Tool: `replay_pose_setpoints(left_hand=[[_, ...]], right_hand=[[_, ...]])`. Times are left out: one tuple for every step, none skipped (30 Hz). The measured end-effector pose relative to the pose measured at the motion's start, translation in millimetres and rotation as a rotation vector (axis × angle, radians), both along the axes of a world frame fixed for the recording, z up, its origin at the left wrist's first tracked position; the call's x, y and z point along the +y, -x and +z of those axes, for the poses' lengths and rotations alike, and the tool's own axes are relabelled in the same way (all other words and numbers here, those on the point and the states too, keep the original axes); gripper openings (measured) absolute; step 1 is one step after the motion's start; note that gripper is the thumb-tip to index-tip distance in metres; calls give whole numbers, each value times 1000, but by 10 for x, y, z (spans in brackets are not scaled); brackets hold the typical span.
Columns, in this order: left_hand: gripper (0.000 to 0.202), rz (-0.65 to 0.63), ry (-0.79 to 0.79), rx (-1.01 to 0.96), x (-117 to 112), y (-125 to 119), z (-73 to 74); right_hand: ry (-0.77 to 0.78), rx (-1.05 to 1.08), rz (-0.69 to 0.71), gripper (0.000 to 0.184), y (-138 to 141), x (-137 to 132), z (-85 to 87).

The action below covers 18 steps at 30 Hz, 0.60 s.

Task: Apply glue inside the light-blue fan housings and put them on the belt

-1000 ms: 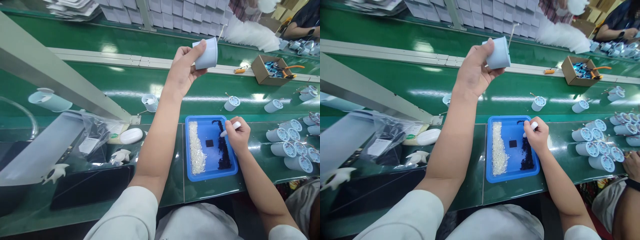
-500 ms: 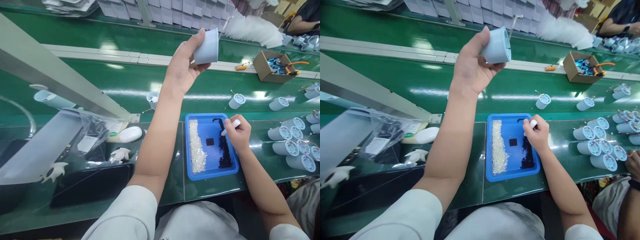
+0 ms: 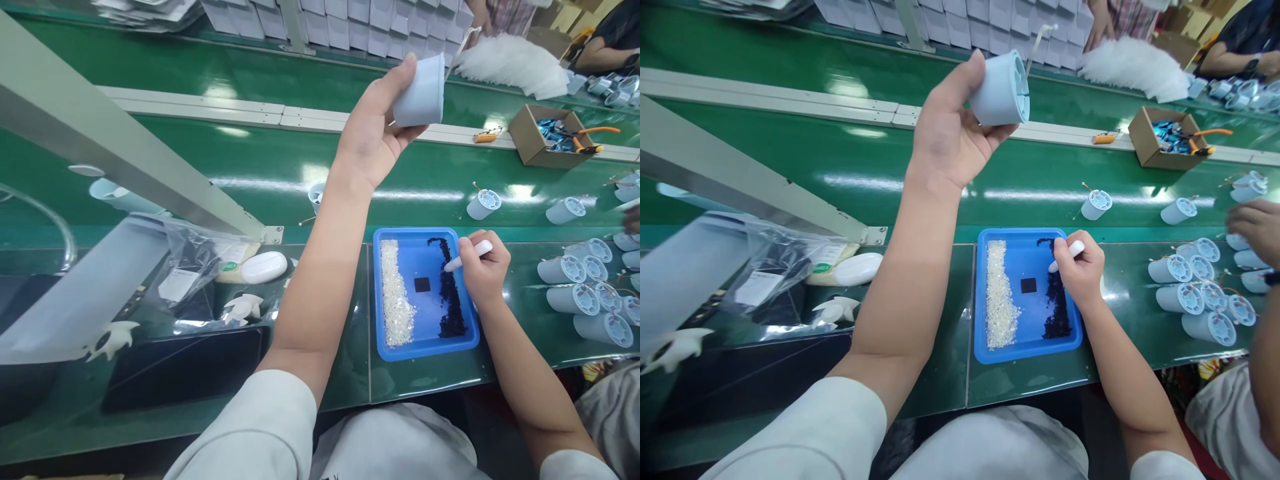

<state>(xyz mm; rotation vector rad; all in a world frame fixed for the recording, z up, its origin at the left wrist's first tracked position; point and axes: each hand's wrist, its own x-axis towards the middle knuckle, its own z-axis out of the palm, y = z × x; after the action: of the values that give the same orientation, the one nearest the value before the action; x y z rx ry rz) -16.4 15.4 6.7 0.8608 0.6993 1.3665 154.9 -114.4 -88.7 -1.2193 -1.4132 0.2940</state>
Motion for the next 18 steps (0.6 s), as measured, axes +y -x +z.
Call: replay_pose_setpoints(left_hand=[[19,-17,4,-40,3,-3,1],[21,-38,3,-79,6,-7,1],[23,-65,-1,-115,8,-12,1],[23,-96,-5,-146,8,-19,3],[23,-120,-5,-166,7,-28,5],[23,-132,4,-170,5,-38,9],[23,-131,17,-157,2,-50,13],[23,-119,35,-129,-2,-65,17],[24,-100,53,-86,-7,-83,19],[25,-84,62,-40,-14,-104,17],[25,-76,62,4,-23,-128,12],[26,-81,53,40,-34,-157,2],[26,-93,37,68,-47,-190,-12],[25,-118,17,96,-62,-226,-30],[24,-148,-2,129,-80,-264,-50],[23,-179,-15,174,-97,-303,-73],[22,-205,-24,229,-114,-342,-96],[22,-222,-26,289,-129,-378,-118]], right_hand=[[2,26,10,28,-1,-3,-4],[7,52,27,28,-1,-5,-8],[14,79,47,28,1,-8,-12],[22,103,73,28,5,-12,-14],[28,117,102,28,12,-16,-15],[39,113,142,27,22,-22,-12],[56,88,193,27,34,-30,-8],[83,46,257,27,47,-39,-1],[117,0,325,27,60,-50,7],[147,-40,387,27,71,-62,15],[163,-60,429,26,78,-74,22],[155,-52,440,25,82,-84,26],[121,-14,418,23,80,-90,27],[68,47,373,21,72,-93,26],[9,121,319,19,61,-91,23],[-47,199,264,17,45,-85,20],[-100,271,210,15,27,-75,19],[-143,329,160,14,8,-62,21]])
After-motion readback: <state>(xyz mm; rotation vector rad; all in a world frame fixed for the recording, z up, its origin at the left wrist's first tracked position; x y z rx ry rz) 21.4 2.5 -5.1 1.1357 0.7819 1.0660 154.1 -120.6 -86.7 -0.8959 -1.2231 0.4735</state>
